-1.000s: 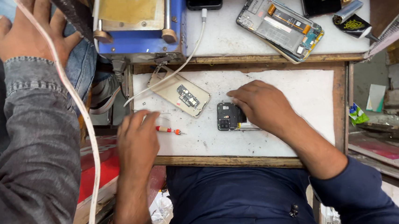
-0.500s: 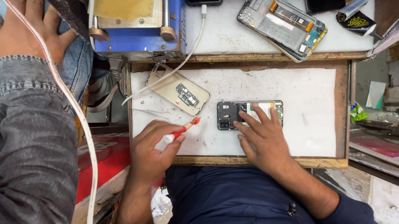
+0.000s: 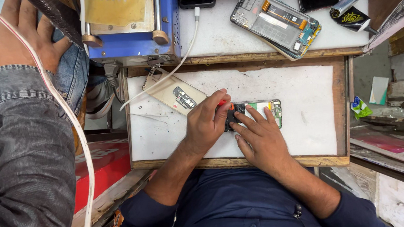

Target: The person disassembles a smartphone, removes the motherboard, and then reassembles the device using a screwdriver. They also handle a second phone with a damaged screen, opening and closing its back cover while working at a cluttered repair bench.

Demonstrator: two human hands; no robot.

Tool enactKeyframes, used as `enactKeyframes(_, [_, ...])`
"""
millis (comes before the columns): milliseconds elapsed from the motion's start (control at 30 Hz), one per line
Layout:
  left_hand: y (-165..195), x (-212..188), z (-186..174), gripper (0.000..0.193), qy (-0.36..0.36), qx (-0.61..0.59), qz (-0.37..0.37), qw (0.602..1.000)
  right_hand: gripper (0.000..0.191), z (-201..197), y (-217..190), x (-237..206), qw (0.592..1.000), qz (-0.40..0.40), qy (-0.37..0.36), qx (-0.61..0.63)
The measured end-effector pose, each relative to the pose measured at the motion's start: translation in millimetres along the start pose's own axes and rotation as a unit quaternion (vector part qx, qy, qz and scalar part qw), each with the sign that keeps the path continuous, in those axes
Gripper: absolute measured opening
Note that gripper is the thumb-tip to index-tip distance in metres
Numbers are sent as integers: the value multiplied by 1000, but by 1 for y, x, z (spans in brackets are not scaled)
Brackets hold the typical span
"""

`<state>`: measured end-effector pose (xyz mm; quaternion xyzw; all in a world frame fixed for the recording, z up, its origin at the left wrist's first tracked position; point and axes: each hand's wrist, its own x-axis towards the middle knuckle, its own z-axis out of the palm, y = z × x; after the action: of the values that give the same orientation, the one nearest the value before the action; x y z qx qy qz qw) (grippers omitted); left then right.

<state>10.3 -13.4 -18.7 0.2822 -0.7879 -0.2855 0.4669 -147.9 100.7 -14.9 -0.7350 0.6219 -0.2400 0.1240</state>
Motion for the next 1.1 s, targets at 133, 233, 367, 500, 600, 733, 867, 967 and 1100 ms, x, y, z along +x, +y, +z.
enactKeyframes(133, [-2,1,4,36,-1,10,-4,1000,36,0,-1,0,1000,6,-6,4])
enactKeyframes(233, [-4,0,4,36,-3,18,5,1000,36,1,0,1,1000,7,-8,2])
enactKeyframes(367, [-5,-2,4,36,3,25,3,1000,36,1,0,0,1000,8,-6,11])
enactKeyframes(500, [-7,-3,4,37,-3,27,1,1000,36,2,0,0,1000,11,-7,10])
enactKeyframes(600, [-7,-2,3,36,-5,28,6,1000,35,3,0,0,1000,10,-10,10])
enactKeyframes(733, [-2,3,-1,33,-28,26,15,999,36,3,0,0,1000,11,-11,11])
enactKeyframes(867, [6,13,-12,41,-130,7,67,989,37,1,0,1,999,18,-28,10])
enactKeyframes(967, [16,19,-13,44,-151,142,91,974,38,-1,0,1,998,32,-44,13])
enactKeyframes(1100, [19,30,-15,36,-173,182,63,966,38,-2,0,3,999,13,-27,16])
